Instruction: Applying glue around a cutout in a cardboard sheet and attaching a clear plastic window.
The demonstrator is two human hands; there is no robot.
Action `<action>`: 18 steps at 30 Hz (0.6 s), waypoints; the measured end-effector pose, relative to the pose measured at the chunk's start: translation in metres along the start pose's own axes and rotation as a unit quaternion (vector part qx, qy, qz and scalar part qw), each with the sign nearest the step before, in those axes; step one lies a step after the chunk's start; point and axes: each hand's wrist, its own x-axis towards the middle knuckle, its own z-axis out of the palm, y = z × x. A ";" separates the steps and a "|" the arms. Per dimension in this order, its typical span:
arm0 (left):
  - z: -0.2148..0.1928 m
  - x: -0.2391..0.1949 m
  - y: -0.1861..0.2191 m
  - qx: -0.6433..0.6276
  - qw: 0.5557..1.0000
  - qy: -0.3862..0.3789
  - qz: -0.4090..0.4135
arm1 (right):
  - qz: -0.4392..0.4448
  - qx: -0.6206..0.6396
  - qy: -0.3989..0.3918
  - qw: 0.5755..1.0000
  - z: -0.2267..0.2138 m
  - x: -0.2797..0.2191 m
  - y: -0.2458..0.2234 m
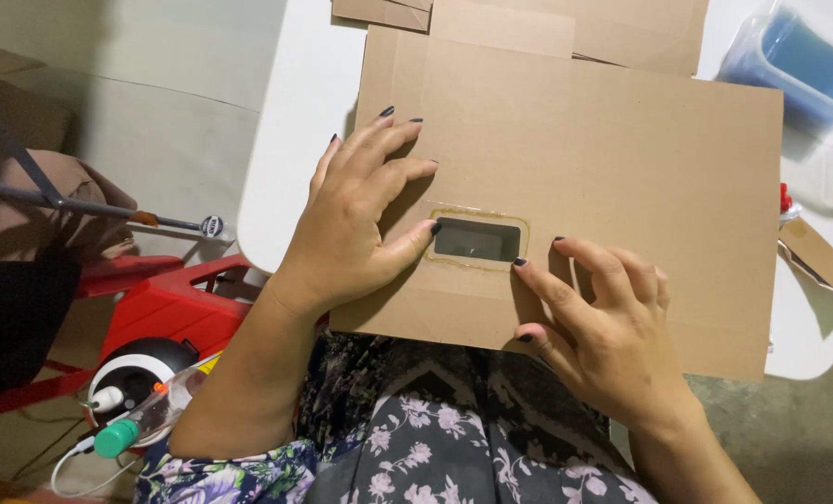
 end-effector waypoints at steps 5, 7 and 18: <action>-0.001 0.000 0.002 0.000 1.000 -0.005 -0.007 | 0.006 -0.001 -0.001 1.000 0.002 -0.002 0.001; -0.001 0.001 0.002 0.003 1.000 -0.004 -0.007 | 0.008 0.001 -0.002 1.000 0.002 -0.002 0.001; -0.016 -0.032 0.033 0.039 0.998 0.049 0.028 | -0.001 0.025 0.013 1.000 0.003 -0.004 0.003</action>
